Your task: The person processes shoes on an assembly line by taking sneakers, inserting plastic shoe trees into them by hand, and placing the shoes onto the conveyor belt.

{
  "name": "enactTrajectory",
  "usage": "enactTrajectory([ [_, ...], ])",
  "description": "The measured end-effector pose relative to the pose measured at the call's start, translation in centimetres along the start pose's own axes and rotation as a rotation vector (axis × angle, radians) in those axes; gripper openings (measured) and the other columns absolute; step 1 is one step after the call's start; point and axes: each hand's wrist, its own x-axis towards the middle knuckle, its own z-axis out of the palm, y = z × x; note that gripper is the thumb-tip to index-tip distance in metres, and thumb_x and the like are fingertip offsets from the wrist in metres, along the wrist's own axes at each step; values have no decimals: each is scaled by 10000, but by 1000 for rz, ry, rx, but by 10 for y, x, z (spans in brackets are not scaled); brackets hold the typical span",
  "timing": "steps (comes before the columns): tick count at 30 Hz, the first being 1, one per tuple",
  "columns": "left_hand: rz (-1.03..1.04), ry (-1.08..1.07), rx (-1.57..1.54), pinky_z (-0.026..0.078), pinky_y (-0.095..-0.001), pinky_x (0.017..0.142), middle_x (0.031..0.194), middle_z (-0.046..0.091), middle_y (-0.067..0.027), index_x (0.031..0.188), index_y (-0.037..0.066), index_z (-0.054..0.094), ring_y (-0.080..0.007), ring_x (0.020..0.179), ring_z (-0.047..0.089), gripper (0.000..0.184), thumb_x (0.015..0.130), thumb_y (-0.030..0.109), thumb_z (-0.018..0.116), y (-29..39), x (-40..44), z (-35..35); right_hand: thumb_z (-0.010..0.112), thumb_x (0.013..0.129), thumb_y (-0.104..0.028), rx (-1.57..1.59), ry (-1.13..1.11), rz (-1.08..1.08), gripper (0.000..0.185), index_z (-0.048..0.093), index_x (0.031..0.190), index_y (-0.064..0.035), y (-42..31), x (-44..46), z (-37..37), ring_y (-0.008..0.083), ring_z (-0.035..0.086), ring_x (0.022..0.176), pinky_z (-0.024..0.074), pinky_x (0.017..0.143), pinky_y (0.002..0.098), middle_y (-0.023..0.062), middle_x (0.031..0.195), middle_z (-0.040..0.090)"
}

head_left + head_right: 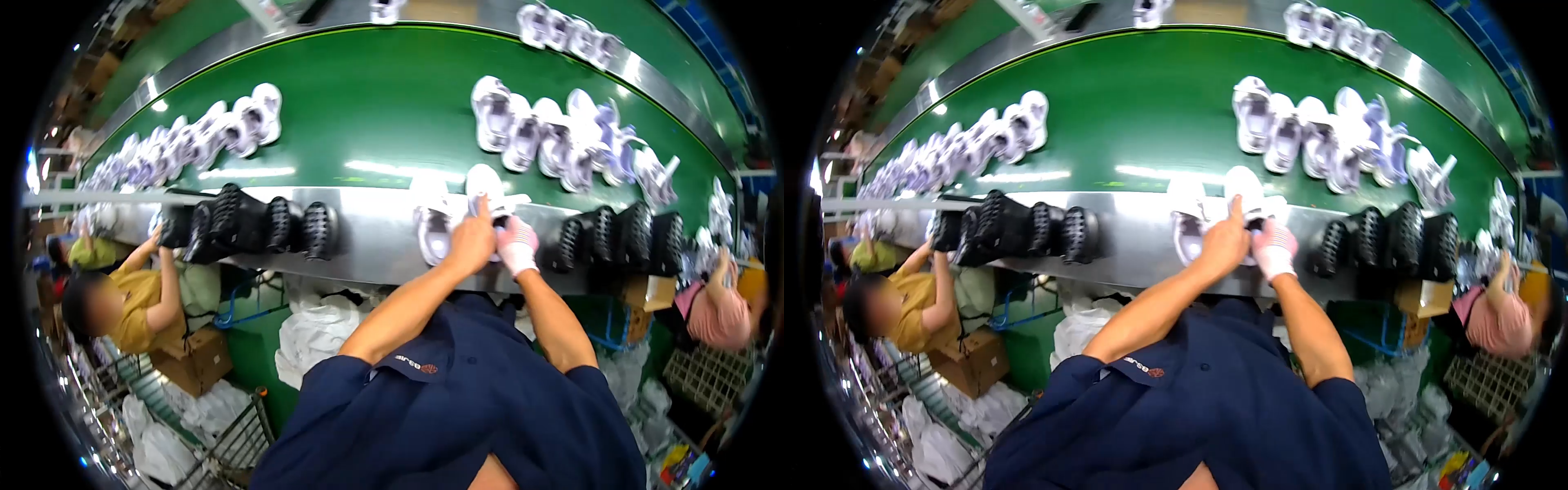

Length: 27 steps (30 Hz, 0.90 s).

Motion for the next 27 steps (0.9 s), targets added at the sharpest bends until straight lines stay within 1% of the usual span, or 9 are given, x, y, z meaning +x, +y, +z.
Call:
enactTrajectory([
  [3, 164, 200, -97, 547, -481, 770, 989, 703, -221, 1254, 9, 620, -409, 910, 684, 392, 911, 173, 714, 24, -65, -109, 689, 865, -444, -43, -128, 22, 470, 698, 1081, -27, -1, -1, -9, 416, 691, 1025, 542, 896, 497, 243, 1058, 723],
  [5, 162, 453, 138, 543, -458, 736, 926, 684, -161, 1108, 45, 688, -370, 818, 660, 236, 906, 161, 725, -10, -105, -165, 715, 865, -444, -38, -114, 36, 525, 674, 1188, -31, -11, -23, -37, 400, 682, 1069, 538, 919, 477, 231, 1134, 715],
  [11, -377, 729, 548, 515, -461, 831, 1029, 615, -156, 1102, 12, 683, -360, 1009, 600, 367, 852, 247, 811, -109, -155, -204, 707, 920, -308, 226, 144, -188, 279, 732, 1063, -70, -28, -94, -50, 398, 718, 874, 561, 779, 429, 192, 919, 739],
  [17, -198, 781, 428, 513, -457, 836, 1017, 644, -162, 1077, -9, 703, -359, 971, 613, 316, 831, 148, 825, -99, -165, -221, 706, 916, -282, 337, -89, -285, 277, 731, 1070, -53, -92, -120, -49, 367, 731, 878, 570, 770, 415, 204, 918, 737],
  [20, 24, 739, 298, 521, -434, 794, 1001, 648, -158, 1052, -13, 704, -347, 899, 620, 347, 780, 125, 867, -44, -159, -227, 695, 959, -476, 705, -284, -341, 647, 576, 1371, 9, -124, -128, -31, 275, 727, 993, 564, 881, 377, 189, 1152, 736],
  [22, 217, 522, 164, 519, -418, 787, 996, 647, -151, 1036, 8, 701, -333, 896, 619, 376, 745, 153, 890, -17, -152, -212, 700, 975, -406, 1286, -529, -247, 515, 619, 1319, -31, -148, -135, -36, 227, 689, 1051, 568, 870, 372, 79, 1210, 700],
  [24, 330, 445, -67, 515, -404, 779, 987, 644, -141, 1024, 26, 693, -321, 898, 614, 396, 715, 155, 905, -9, -147, -195, 719, 966, -348, 1806, -797, 255, 375, 659, 1226, -85, -143, -132, -24, 161, 682, 968, 578, 801, 326, 14, 1105, 695],
  [25, 342, 457, -139, 511, -402, 796, 993, 632, -138, 1041, 31, 676, -306, 916, 612, 369, 762, 178, 869, -11, -142, -196, 734, 942, -270, 1871, -845, 292, 281, 673, 1163, -107, -142, -135, -35, 118, 670, 867, 573, 703, 278, -15, 985, 680],
  [27, 18, 407, -505, 513, -377, 866, 1127, 645, -138, 1176, 12, 665, -243, 1016, 615, 378, 872, 211, 771, -15, -130, -193, 729, 902, -185, 1804, -1055, 441, 291, 678, 1180, -117, -120, -134, -45, 135, 710, 835, 580, 646, 300, 0, 994, 733],
])
